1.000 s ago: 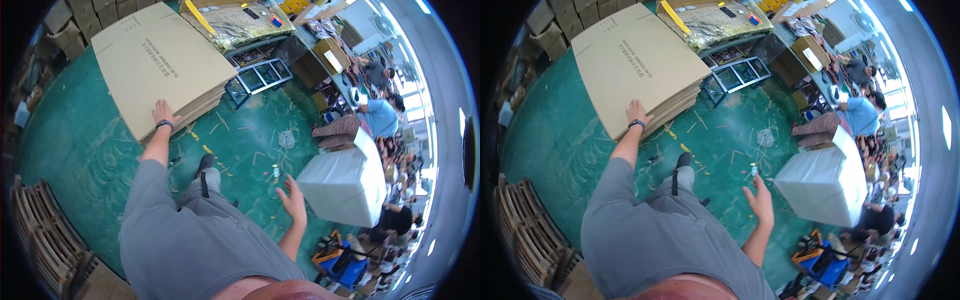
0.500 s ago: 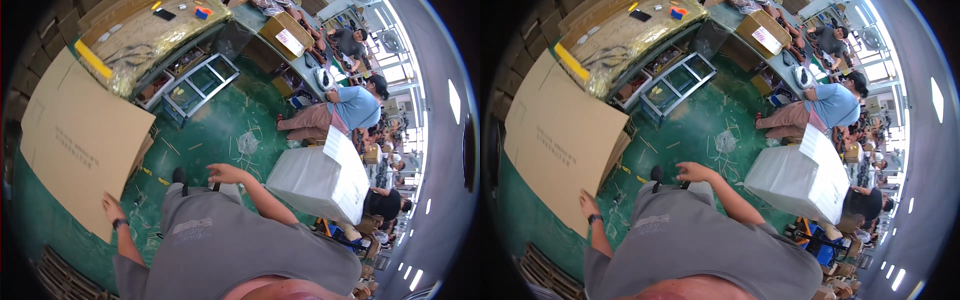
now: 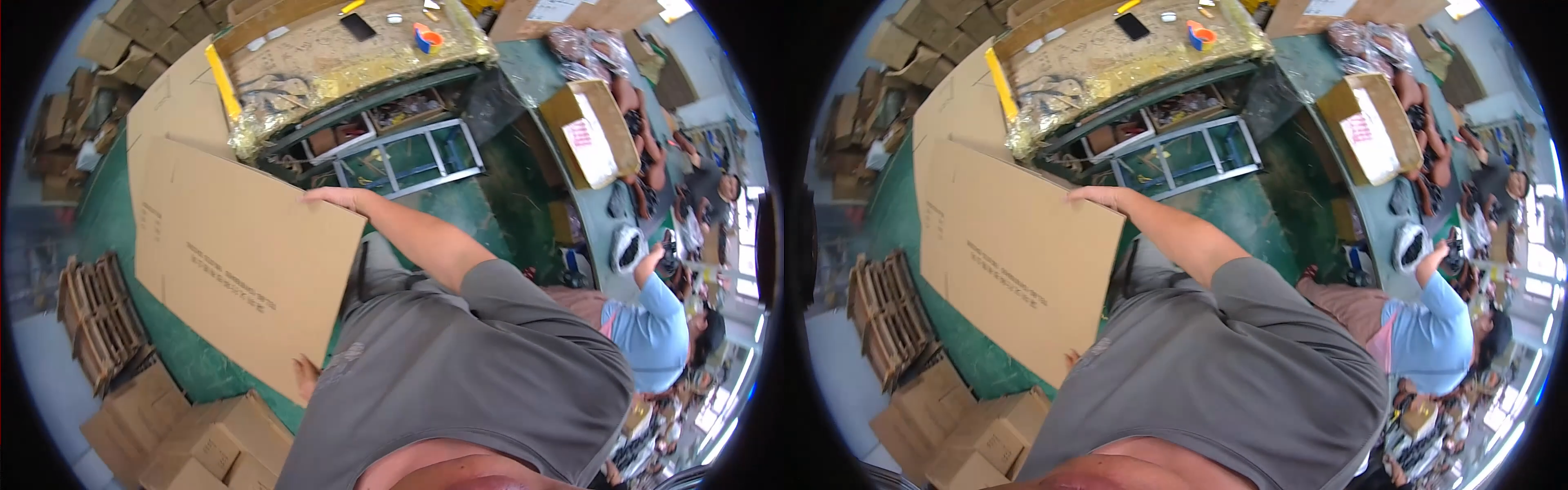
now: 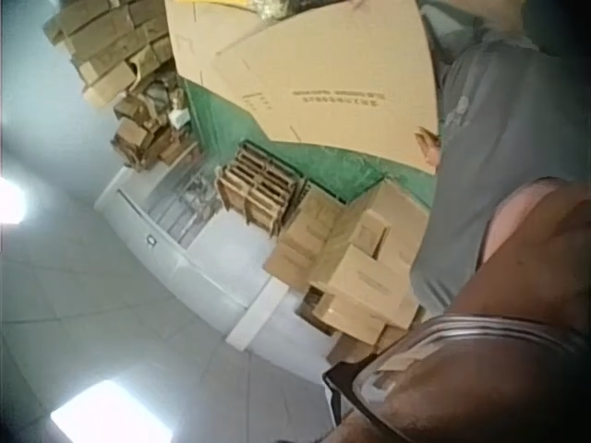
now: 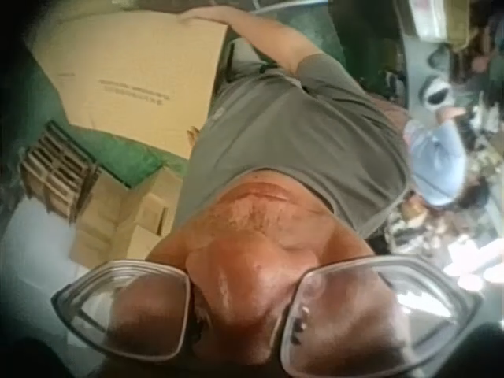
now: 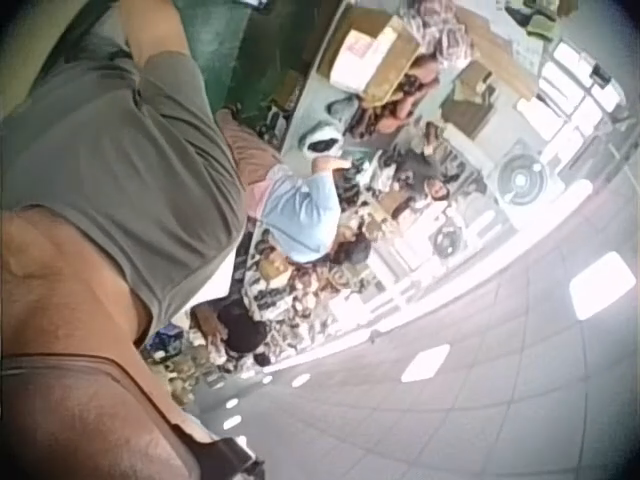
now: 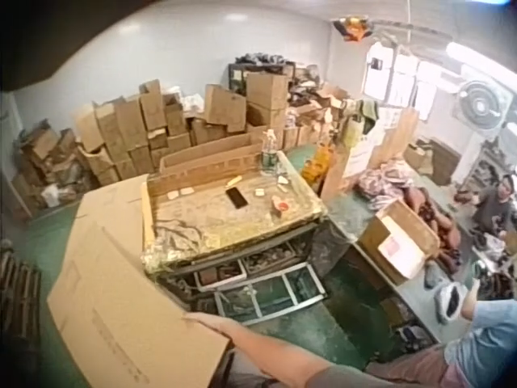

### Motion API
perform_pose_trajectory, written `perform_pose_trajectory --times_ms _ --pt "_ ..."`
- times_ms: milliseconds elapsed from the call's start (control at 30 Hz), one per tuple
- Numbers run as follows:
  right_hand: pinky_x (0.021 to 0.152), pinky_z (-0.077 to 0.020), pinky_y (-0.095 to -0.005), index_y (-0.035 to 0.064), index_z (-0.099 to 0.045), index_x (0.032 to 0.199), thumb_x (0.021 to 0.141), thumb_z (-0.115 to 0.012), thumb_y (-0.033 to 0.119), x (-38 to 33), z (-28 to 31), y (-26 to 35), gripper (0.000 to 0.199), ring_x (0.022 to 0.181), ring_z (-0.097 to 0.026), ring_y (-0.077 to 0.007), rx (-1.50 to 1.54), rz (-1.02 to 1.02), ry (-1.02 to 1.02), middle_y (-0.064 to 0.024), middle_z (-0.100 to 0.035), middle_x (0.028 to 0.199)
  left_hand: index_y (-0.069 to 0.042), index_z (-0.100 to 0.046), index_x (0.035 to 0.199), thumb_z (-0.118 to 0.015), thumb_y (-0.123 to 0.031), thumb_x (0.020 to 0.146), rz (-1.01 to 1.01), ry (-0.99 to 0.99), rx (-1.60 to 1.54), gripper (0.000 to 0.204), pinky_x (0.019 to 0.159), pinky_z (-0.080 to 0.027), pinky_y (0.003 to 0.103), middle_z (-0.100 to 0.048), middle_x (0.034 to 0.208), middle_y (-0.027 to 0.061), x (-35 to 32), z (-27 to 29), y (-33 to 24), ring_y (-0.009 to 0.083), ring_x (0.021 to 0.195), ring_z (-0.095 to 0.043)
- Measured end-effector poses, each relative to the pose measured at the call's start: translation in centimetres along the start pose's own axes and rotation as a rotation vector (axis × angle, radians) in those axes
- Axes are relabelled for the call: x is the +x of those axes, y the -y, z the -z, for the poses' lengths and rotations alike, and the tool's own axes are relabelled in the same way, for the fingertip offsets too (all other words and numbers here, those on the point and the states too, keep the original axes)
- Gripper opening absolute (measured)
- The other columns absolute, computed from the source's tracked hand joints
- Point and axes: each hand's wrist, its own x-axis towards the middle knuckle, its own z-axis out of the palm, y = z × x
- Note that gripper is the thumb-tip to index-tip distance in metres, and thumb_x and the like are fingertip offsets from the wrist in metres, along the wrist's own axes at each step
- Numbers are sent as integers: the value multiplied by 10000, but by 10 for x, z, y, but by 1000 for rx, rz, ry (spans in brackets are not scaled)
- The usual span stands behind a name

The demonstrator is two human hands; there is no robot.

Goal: Packing bicycle seats into cardboard boxes for shipping.

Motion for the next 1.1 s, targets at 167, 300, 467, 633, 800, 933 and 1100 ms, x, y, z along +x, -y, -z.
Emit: perform_pose_trajectory --times_ms 167,300,467,633,800,933,1100 --pt "1061 -583 -454 37 -507 1590 1010 -680 221 -116 -78 67 632 1228 -736 -308 -1031 35 194 -186 -686 1466 -138 -426 1704 -768 -46 889 215 453 28 889 1181 -499 420 -500 1662 273 -51 -80 -151 419 1467 -577" --pt "1076 -542 -510 105 -557 1564 955 -635 168 -249 -79 126 618 1232 -702 -454 -1587 240 226 -269 -713 1383 -275 -121 1796 -689 -505 1076 767 374 -1126 946 1292 -325 555 -275 1816 178 67 -217 -236 370 1654 -313" --pt "931 -579 -538 173 -652 1501 949 -610 41 -404 32 246 568 1079 -717 -473 -2015 81 -36 -234 -763 1206 -137 -345 1722 -518 -848 986 858 52 -2094 1038 1252 -421 594 -393 1747 200 213 -301 -343 434 1540 -475" --pt "1121 -551 -495 164 -652 1517 891 -571 -130 -589 143 290 696 1316 -666 -415 -2173 -305 -543 -153 -718 1432 -95 -415 1677 -459 -820 1030 908 -85 -1899 973 1225 -453 597 -517 1654 198 204 -300 -505 397 1456 -564" --pt "1143 -550 -473 157 -641 1533 901 -637 -64 -649 255 311 670 1348 -651 -424 -2198 -237 -306 -197 -667 1495 -97 -424 1669 -429 -807 1049 827 -612 -1810 943 1220 -459 590 -537 1635 191 183 -214 -383 380 1439 -579" --pt "1249 -438 -460 154 -587 1594 912 -801 188 -648 311 333 715 1516 -503 -407 -1790 -402 -119 -212 -535 1638 -97 -429 1664 -411 -799 1061 698 -887 -1721 926 1217 -462 586 -550 1623 186 178 -167 -472 371 1428 -588" --pt "1281 -378 -468 125 -562 1621 866 -903 468 -637 345 363 897 1532 -474 -404 -1528 -363 99 -241 -513 1643 -46 -459 1630 -357 -718 1126 961 -834 -1104 846 1194 -478 542 -535 1633 168 195 -165 -496 354 1444 -566"
